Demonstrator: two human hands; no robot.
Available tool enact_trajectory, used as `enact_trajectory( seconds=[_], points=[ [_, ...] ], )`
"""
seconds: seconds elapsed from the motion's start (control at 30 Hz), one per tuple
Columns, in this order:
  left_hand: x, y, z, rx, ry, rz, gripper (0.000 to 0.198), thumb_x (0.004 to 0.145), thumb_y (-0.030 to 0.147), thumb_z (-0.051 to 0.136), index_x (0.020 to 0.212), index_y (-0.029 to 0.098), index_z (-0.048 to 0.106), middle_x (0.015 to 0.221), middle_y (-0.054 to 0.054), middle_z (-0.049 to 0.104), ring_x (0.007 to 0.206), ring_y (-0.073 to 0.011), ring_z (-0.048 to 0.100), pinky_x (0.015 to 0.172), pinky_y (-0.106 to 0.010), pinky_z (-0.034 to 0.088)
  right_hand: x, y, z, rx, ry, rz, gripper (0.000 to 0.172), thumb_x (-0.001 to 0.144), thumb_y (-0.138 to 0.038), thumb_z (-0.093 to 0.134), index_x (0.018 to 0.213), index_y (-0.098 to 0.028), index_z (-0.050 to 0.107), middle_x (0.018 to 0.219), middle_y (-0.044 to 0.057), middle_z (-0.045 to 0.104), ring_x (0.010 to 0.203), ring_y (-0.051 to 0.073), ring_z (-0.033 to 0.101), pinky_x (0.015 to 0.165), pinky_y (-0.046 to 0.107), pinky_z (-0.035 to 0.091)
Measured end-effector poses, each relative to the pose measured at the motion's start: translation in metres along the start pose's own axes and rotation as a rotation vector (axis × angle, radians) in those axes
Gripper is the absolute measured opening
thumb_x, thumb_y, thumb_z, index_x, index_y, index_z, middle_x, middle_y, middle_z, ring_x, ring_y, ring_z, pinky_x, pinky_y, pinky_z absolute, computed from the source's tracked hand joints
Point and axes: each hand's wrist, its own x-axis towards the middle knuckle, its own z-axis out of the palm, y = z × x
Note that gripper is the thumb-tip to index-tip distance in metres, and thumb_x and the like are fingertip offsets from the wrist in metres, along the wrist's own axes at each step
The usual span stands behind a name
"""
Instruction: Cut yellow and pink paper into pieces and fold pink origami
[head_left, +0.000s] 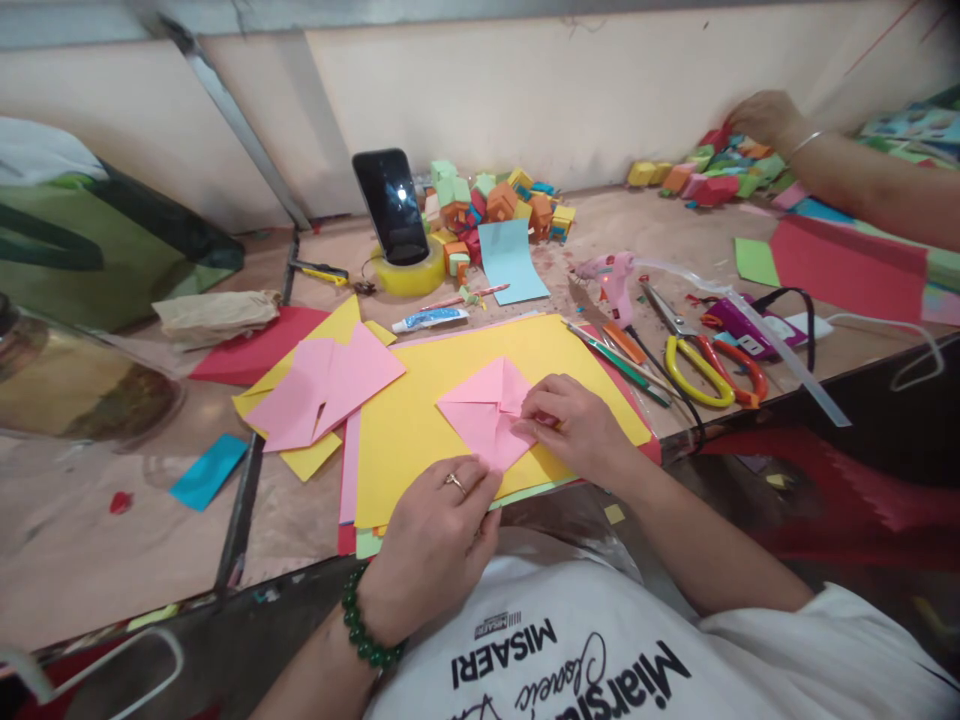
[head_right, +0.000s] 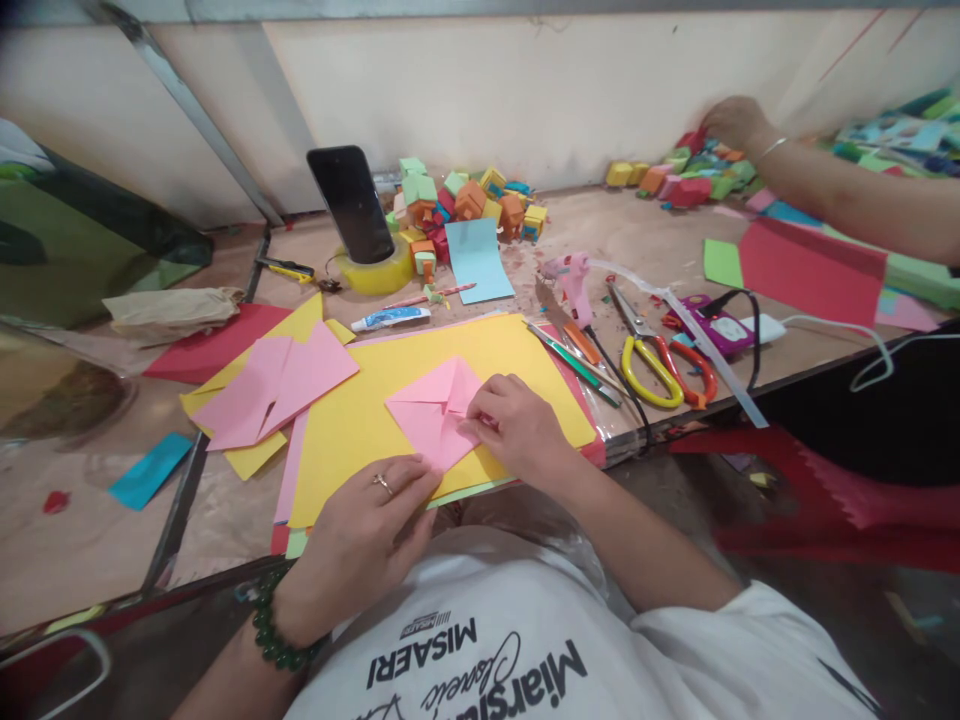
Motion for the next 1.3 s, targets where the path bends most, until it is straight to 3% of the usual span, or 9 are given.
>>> enact_trajectory(
  seconds=[0.23,0.33,0.7,0.83,1.0,1.2,1.3],
  points=[
    [0.01,0.007,-0.003,0.068,-0.11,-0.015,0.015,0.077,0.012,0.052,0.089,0.015,0.061,0.115,-0.014,0.067,0.086,-0.0253,0.06,0.072,-0.041,0.056,0.001,-0.007,-0.003,-0.003,-0.022,0.034,0.01,0.084,-0.022,0.064,0.075,-0.022,0.059,0.083,0.004,0.062,0.08,0.018,0.056,0.065,0.029,0.044],
    [0.015,0.009,-0.005,0.08,-0.127,-0.039,0.01,0.075,0.011,0.054,0.081,0.017,0.059,0.11,-0.012,0.069,0.083,-0.0247,0.059,0.07,-0.04,0.055,0.001,-0.008,-0.003,-0.024,-0.016,0.048,0.005,0.082,-0.018,0.062,0.081,-0.022,0.058,0.086,0.004,0.062,0.085,0.02,0.056,0.072,0.033,0.046],
    [0.022,0.012,-0.007,0.082,-0.14,-0.04,0.008,0.075,0.011,0.052,0.078,0.017,0.057,0.096,-0.012,0.068,0.078,-0.0246,0.058,0.066,-0.041,0.054,-0.002,0.001,-0.006,0.015,0.02,0.01,0.02,0.074,-0.005,0.052,0.087,-0.021,0.05,0.089,0.006,0.06,0.09,0.022,0.056,0.078,0.036,0.047],
    [0.024,0.013,-0.006,0.074,-0.171,-0.066,0.01,0.076,0.013,0.052,0.083,0.016,0.059,0.088,-0.01,0.066,0.076,-0.0254,0.057,0.064,-0.042,0.054,-0.002,0.002,-0.006,0.031,0.016,0.016,0.021,0.075,-0.006,0.05,0.088,-0.022,0.05,0.09,0.006,0.059,0.089,0.022,0.055,0.077,0.036,0.047],
    [0.027,0.013,-0.004,0.054,-0.184,-0.066,0.038,0.077,0.018,0.055,0.114,0.01,0.056,0.088,-0.01,0.065,0.081,-0.027,0.057,0.069,-0.044,0.055,-0.002,0.001,-0.008,0.051,0.003,0.01,0.021,0.074,-0.006,0.051,0.089,-0.021,0.05,0.09,0.006,0.059,0.089,0.022,0.055,0.078,0.037,0.047],
    [0.029,0.012,-0.003,0.05,-0.196,-0.074,0.038,0.078,0.02,0.055,0.113,0.007,0.059,0.087,-0.011,0.064,0.083,-0.0274,0.056,0.07,-0.044,0.055,-0.002,0.003,-0.009,0.107,0.009,0.03,0.011,0.082,-0.011,0.052,0.077,-0.021,0.05,0.096,0.009,0.06,0.095,0.022,0.056,0.081,0.037,0.048],
    [0.029,0.011,-0.003,0.047,-0.217,-0.082,0.038,0.078,0.021,0.056,0.114,0.008,0.059,0.087,-0.01,0.063,0.084,-0.0272,0.056,0.071,-0.043,0.055,-0.002,0.006,-0.007,0.114,0.022,0.031,0.014,0.086,-0.015,0.052,0.072,-0.021,0.052,0.096,0.009,0.061,0.094,0.021,0.057,0.08,0.038,0.049]
  ],
)
